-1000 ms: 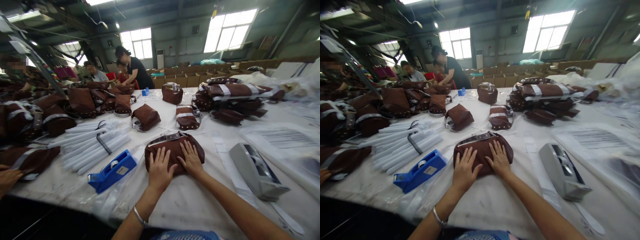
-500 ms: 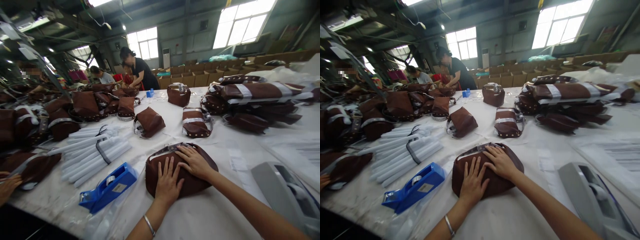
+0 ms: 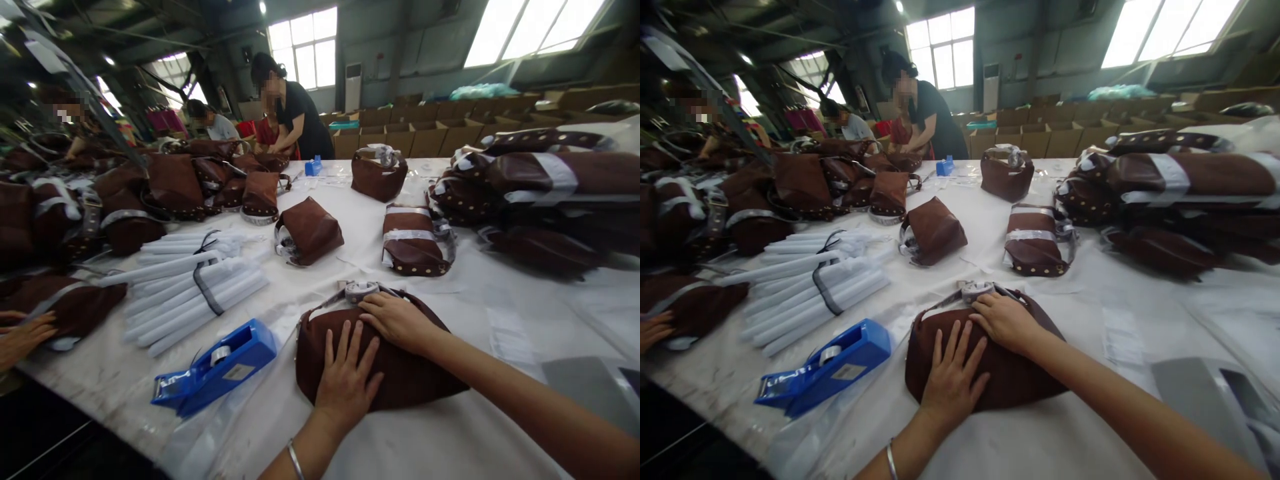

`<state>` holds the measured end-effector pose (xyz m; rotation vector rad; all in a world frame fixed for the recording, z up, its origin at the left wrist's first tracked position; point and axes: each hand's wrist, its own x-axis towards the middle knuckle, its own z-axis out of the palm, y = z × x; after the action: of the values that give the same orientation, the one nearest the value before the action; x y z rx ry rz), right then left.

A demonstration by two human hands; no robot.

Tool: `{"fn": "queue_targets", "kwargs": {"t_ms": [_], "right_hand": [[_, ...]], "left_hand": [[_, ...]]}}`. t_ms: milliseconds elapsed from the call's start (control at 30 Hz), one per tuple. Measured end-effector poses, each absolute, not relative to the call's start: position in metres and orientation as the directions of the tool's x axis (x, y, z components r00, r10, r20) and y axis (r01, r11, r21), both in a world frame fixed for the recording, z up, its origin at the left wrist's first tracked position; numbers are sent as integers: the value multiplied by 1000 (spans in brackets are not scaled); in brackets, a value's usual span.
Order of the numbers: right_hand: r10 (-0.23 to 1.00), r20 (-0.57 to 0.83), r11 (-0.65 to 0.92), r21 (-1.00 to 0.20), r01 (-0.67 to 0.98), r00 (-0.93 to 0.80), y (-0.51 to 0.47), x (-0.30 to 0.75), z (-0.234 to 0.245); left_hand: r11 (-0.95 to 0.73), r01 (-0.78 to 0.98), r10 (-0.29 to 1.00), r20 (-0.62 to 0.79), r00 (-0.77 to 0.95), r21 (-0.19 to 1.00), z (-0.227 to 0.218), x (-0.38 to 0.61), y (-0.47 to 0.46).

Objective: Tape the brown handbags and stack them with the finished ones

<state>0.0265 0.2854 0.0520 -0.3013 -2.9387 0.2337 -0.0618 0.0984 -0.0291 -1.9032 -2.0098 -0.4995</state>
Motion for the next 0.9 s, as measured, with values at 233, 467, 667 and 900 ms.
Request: {"fn": "queue_targets", "kwargs": {"t_ms": [233,467,667,900], "right_hand": [[156,-58,979,-126,162,-986,282,-22,59],[230,170,943,-282,176,-958,278,41,42],[566,422,824,-317,470,-708,249,149,-3],[975,-128,-14,-850,527,-181,192,184,-24]], "left_hand": [[72,997,848,524,-78,31,-30,-63,100],[39,999,846,533,-25,-14,-27,-64,97],[30,999,877,478,-45,40,-25,-63,97],[31,997,888,456,-62,77,-21,-63,97]]}}
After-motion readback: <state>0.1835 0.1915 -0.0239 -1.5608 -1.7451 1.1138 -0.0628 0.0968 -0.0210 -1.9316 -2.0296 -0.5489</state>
